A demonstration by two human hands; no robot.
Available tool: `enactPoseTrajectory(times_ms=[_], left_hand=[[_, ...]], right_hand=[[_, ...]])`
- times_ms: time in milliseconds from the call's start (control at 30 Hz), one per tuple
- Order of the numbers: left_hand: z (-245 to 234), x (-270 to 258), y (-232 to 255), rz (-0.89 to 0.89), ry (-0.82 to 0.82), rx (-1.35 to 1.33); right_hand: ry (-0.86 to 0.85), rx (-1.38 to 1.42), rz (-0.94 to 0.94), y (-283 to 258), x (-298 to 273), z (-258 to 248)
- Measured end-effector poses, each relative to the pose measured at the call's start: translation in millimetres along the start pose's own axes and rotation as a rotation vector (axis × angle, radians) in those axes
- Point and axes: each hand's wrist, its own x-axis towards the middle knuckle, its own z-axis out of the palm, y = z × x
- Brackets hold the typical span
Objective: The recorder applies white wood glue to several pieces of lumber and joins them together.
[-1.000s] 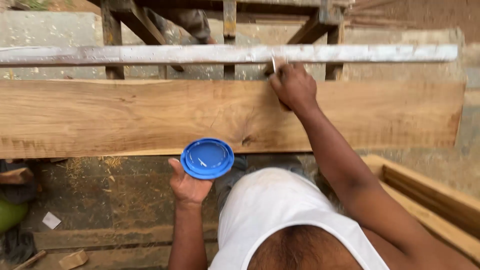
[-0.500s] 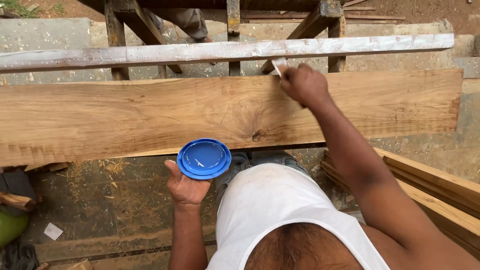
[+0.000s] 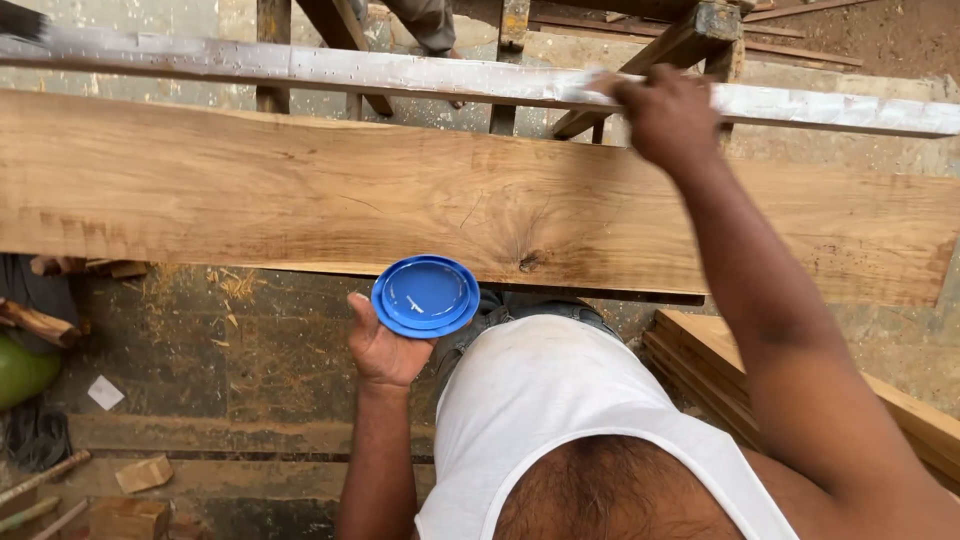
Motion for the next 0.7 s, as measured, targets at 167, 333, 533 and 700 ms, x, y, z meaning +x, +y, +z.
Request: enactPoseTrajectory(times_ms=[167,333,533,700], left_hand=[[9,6,-7,0.007,-0.005,-0.045],[-4,-6,-8,0.082,0.064,-0.058],[0,-7,-7,0.144,0.008,-0.059],[-21,-14,12,0.192,0.047,-0.101]], right_hand=[[-0.131,0.031,-0.079,-26,9,4],[-0.061,-0.167,-0.065,4,19,-22],[0.047,-0.055,-0.377,-101,88,-45],[0.122,-0.335,-0.514,-102,154,-17]])
